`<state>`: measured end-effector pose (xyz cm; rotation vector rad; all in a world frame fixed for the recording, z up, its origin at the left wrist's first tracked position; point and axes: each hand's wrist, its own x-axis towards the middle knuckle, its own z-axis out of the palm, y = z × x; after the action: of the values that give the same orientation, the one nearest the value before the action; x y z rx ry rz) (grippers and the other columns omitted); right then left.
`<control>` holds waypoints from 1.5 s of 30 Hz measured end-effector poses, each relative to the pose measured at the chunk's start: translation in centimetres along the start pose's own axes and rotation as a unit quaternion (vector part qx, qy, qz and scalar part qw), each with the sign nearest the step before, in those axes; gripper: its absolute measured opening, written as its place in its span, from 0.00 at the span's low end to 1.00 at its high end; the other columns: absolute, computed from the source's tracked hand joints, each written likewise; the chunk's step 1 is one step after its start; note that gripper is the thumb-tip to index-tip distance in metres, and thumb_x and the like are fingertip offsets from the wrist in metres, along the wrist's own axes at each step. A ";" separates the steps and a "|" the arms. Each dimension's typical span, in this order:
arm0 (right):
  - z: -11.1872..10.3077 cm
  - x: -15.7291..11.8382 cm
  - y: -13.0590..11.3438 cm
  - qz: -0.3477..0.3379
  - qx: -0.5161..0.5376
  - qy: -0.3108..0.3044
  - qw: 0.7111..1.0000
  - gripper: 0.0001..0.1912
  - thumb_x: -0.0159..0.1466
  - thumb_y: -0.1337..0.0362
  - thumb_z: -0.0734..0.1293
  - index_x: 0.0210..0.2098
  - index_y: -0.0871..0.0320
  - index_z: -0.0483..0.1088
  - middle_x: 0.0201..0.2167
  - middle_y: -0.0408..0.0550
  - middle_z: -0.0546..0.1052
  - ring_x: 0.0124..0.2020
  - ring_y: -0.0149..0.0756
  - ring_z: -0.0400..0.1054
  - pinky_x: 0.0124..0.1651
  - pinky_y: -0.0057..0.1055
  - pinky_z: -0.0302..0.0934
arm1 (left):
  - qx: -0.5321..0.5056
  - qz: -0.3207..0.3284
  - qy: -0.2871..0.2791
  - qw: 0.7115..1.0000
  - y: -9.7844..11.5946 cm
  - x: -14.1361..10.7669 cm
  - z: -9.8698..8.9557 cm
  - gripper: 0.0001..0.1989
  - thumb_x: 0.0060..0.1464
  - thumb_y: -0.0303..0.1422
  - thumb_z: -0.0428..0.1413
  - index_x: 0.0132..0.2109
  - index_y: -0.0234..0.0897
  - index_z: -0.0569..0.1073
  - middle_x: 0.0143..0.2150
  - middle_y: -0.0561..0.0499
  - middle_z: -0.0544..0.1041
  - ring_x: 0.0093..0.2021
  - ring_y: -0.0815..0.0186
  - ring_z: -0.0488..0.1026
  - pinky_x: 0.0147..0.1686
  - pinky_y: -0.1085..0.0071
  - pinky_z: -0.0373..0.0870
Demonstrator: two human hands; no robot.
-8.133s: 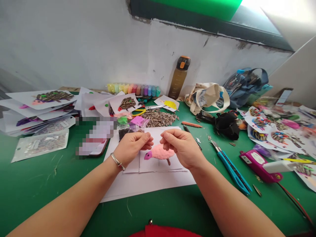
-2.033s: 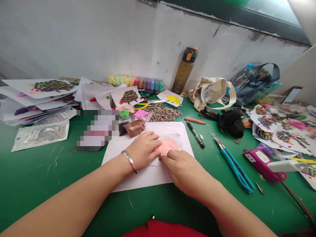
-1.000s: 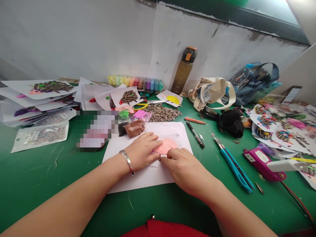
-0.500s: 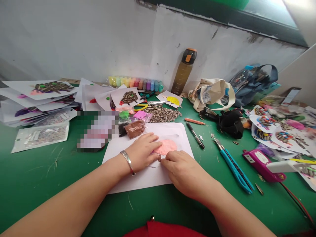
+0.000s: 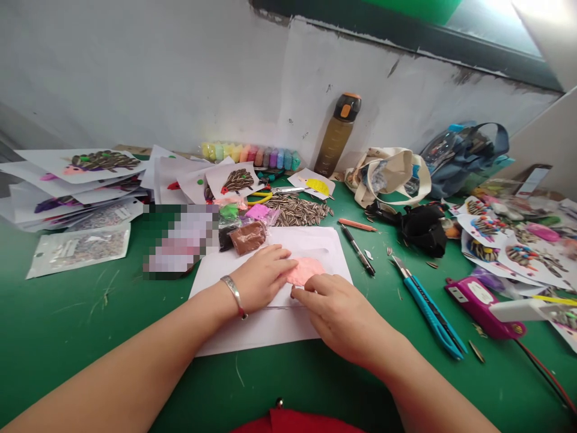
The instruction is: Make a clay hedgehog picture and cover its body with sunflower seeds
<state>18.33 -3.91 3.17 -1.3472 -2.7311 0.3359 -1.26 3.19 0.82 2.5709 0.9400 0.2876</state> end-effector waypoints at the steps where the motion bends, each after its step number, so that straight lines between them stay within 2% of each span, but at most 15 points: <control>1: 0.1 0.0 -0.1 -0.007 -0.006 0.006 1.000 0.16 0.64 0.74 0.58 0.47 0.55 0.70 0.36 0.47 0.69 0.34 0.35 0.58 0.38 0.31 0.49 | -0.003 -0.003 -0.001 1.000 -0.1 0.0 0.1 0.17 0.61 0.28 0.45 0.53 0.35 0.71 0.53 0.41 0.70 0.56 0.55 0.62 0.58 0.55 0.60; 5: 0.9 0.1 -0.3 -0.030 -0.043 0.010 0.999 0.16 0.64 0.74 0.58 0.46 0.54 0.69 0.35 0.47 0.69 0.33 0.35 0.56 0.38 0.33 0.48 | 0.009 -0.006 0.010 1.000 -0.2 0.0 0.2 0.17 0.60 0.26 0.45 0.53 0.35 0.71 0.56 0.41 0.69 0.58 0.54 0.61 0.59 0.54 0.59; 11: 1.1 0.1 -0.1 -0.027 -0.046 0.013 0.998 0.14 0.64 0.73 0.58 0.45 0.55 0.70 0.35 0.47 0.69 0.33 0.35 0.57 0.38 0.33 0.48 | 0.017 0.013 0.016 1.000 0.0 -0.1 0.3 0.15 0.61 0.27 0.44 0.48 0.33 0.73 0.49 0.41 0.71 0.53 0.54 0.64 0.56 0.54 0.62; 16: 1.0 0.1 0.1 -0.016 -0.024 0.022 0.999 0.16 0.64 0.74 0.58 0.48 0.55 0.69 0.35 0.47 0.68 0.33 0.34 0.57 0.36 0.32 0.48 | 0.017 0.013 0.018 1.000 -0.2 -0.1 0.4 0.16 0.61 0.27 0.45 0.51 0.34 0.72 0.51 0.41 0.70 0.55 0.54 0.62 0.58 0.53 0.60; 22: 1.6 0.3 0.5 -0.002 -0.054 0.024 0.998 0.15 0.63 0.74 0.59 0.46 0.55 0.70 0.32 0.47 0.68 0.31 0.35 0.57 0.35 0.32 0.46 | 0.032 0.016 0.017 0.999 -0.1 -0.1 0.3 0.17 0.59 0.25 0.45 0.52 0.33 0.71 0.52 0.41 0.71 0.56 0.54 0.63 0.58 0.54 0.61; 29: 0.6 0.1 0.8 0.017 0.002 0.027 0.999 0.20 0.63 0.75 0.57 0.50 0.54 0.70 0.34 0.47 0.69 0.33 0.34 0.59 0.34 0.30 0.47 | 0.028 0.019 0.020 0.999 0.0 -0.1 0.2 0.15 0.59 0.25 0.46 0.49 0.34 0.72 0.51 0.41 0.71 0.54 0.55 0.64 0.55 0.55 0.63; 36: 1.4 0.4 1.1 0.018 -0.043 0.024 0.999 0.16 0.64 0.72 0.59 0.47 0.53 0.72 0.33 0.48 0.69 0.33 0.35 0.58 0.36 0.32 0.47 | 0.024 0.015 0.022 0.999 0.2 0.0 0.1 0.14 0.60 0.26 0.45 0.48 0.34 0.73 0.49 0.41 0.71 0.52 0.55 0.65 0.53 0.56 0.64; 45: 0.9 0.5 1.0 0.030 0.003 0.039 0.999 0.19 0.64 0.74 0.58 0.48 0.53 0.72 0.33 0.48 0.68 0.33 0.35 0.59 0.35 0.31 0.48 | 0.018 0.021 0.020 0.999 0.0 0.0 0.2 0.14 0.59 0.25 0.46 0.48 0.34 0.72 0.49 0.41 0.71 0.52 0.55 0.64 0.54 0.55 0.63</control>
<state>18.68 -3.07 2.01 -1.4107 -2.6296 0.2882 -1.20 3.14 0.59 2.6299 0.9138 0.3366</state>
